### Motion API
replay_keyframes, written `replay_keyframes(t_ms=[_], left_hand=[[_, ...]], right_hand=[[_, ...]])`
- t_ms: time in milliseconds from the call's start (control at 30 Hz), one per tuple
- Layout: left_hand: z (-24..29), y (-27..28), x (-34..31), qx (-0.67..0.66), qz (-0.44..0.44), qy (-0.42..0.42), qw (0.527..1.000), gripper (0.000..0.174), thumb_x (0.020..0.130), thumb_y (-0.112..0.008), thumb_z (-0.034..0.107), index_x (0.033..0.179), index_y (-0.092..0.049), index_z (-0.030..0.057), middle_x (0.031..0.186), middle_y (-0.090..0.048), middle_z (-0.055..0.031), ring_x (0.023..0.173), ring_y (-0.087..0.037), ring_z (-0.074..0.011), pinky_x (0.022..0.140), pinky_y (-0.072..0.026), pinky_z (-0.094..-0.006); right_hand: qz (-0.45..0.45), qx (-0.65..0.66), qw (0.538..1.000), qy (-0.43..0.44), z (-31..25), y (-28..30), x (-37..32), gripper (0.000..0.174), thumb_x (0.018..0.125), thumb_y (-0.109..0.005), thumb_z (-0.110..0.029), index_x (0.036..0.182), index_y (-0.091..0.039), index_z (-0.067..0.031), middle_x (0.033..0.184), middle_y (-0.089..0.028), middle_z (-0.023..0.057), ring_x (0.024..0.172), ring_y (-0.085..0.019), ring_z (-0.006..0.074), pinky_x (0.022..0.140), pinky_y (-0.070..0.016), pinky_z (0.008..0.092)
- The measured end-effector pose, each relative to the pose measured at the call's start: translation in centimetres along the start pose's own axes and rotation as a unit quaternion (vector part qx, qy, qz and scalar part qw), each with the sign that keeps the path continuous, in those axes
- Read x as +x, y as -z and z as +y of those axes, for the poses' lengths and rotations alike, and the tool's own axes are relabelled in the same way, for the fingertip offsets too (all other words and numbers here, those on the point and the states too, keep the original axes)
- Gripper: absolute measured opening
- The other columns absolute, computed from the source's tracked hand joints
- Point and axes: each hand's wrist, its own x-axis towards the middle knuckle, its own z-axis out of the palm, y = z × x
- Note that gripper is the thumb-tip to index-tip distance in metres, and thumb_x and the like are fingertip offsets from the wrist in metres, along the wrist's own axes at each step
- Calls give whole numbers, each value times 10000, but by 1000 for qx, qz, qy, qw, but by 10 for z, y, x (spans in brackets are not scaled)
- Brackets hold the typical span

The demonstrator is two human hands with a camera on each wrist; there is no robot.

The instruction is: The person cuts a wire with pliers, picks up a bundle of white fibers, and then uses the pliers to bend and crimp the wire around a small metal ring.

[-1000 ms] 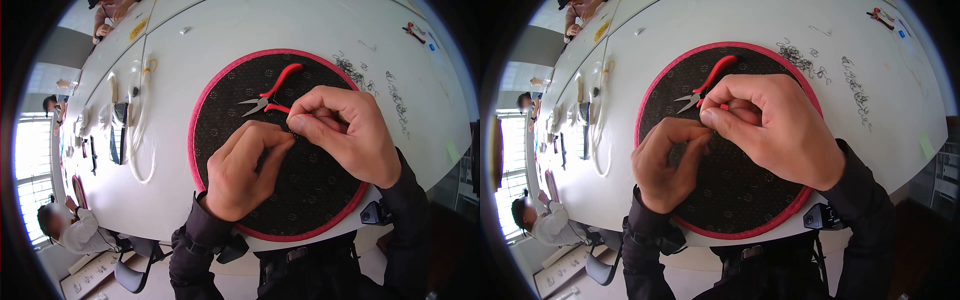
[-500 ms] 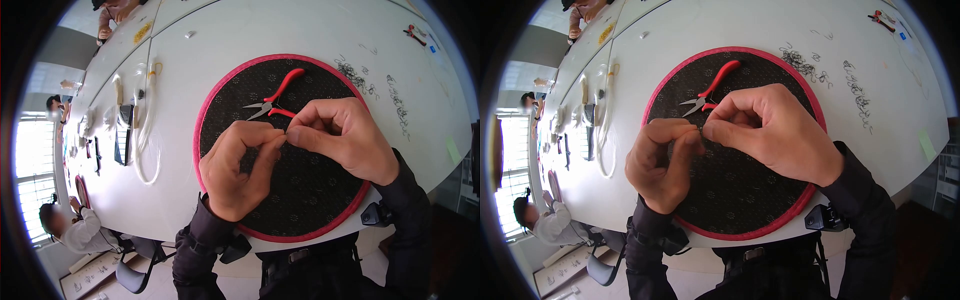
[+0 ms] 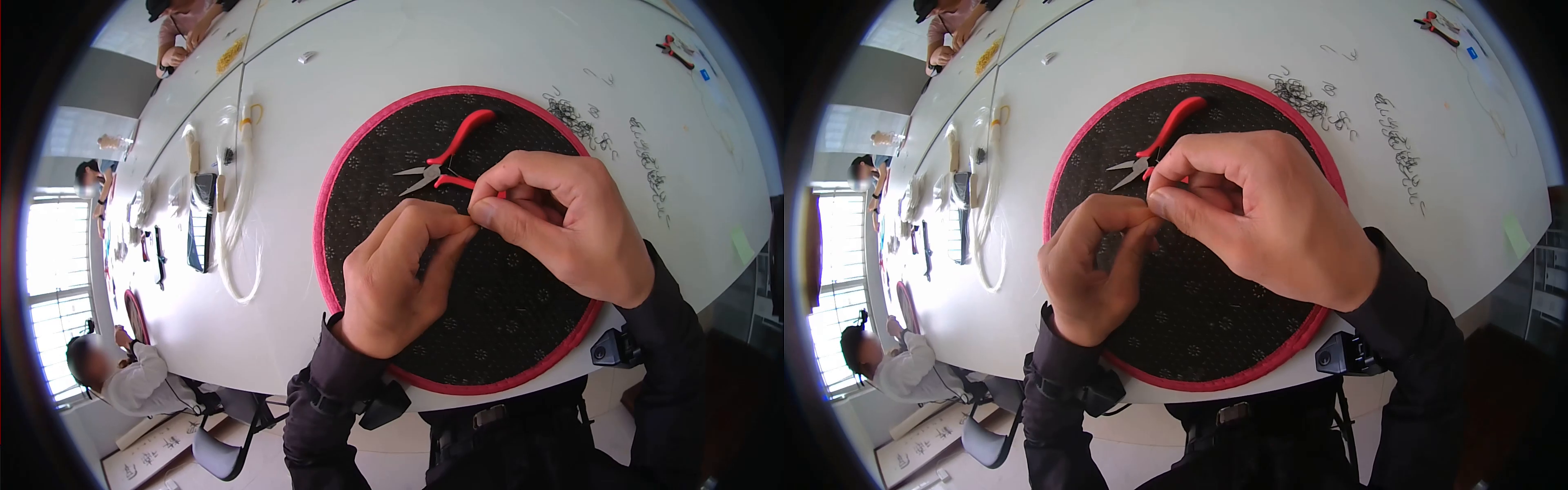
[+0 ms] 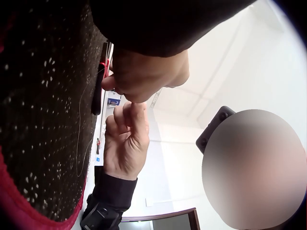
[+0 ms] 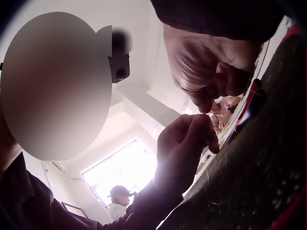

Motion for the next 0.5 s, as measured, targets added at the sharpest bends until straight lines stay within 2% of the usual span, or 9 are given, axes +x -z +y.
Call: replay_keyframes(t_ms=[133,233,333,500], left_hand=[[2,-2,-1,-32,-2,-19,999,179,820,-767,-68,924,-640,5,889,-681,-98,785,-697,-215,675,-556,-295],[4,1,-1,-59,-5,-15,998,190,809,-769,-85,926,-645,-2,900,-684,-100,797,-699,-208,680,-557,-291],[4,1,-2,-102,20,10,995,181,815,-762,-91,932,-652,-7,905,-691,-97,773,-694,-184,664,-553,-281],[1,0,-3,-119,74,40,989,155,841,-739,-94,943,-662,-7,890,-697,-91,718,-676,-151,628,-538,-266]], right_hand=[[-15,53,998,-9,8,0,4,110,952,-701,-115,939,-704,-7,762,-610,-43,682,-509,4,616,-408,189],[-24,125,992,-22,9,0,6,166,951,-715,-148,955,-719,18,740,-646,-13,668,-543,26,612,-438,204],[-51,149,986,-56,8,3,7,175,953,-719,-162,971,-730,12,802,-679,-5,715,-582,32,666,-472,192],[-43,109,992,-51,9,-3,4,138,948,-706,-131,957,-727,4,753,-659,-5,650,-535,24,587,-436,224]])
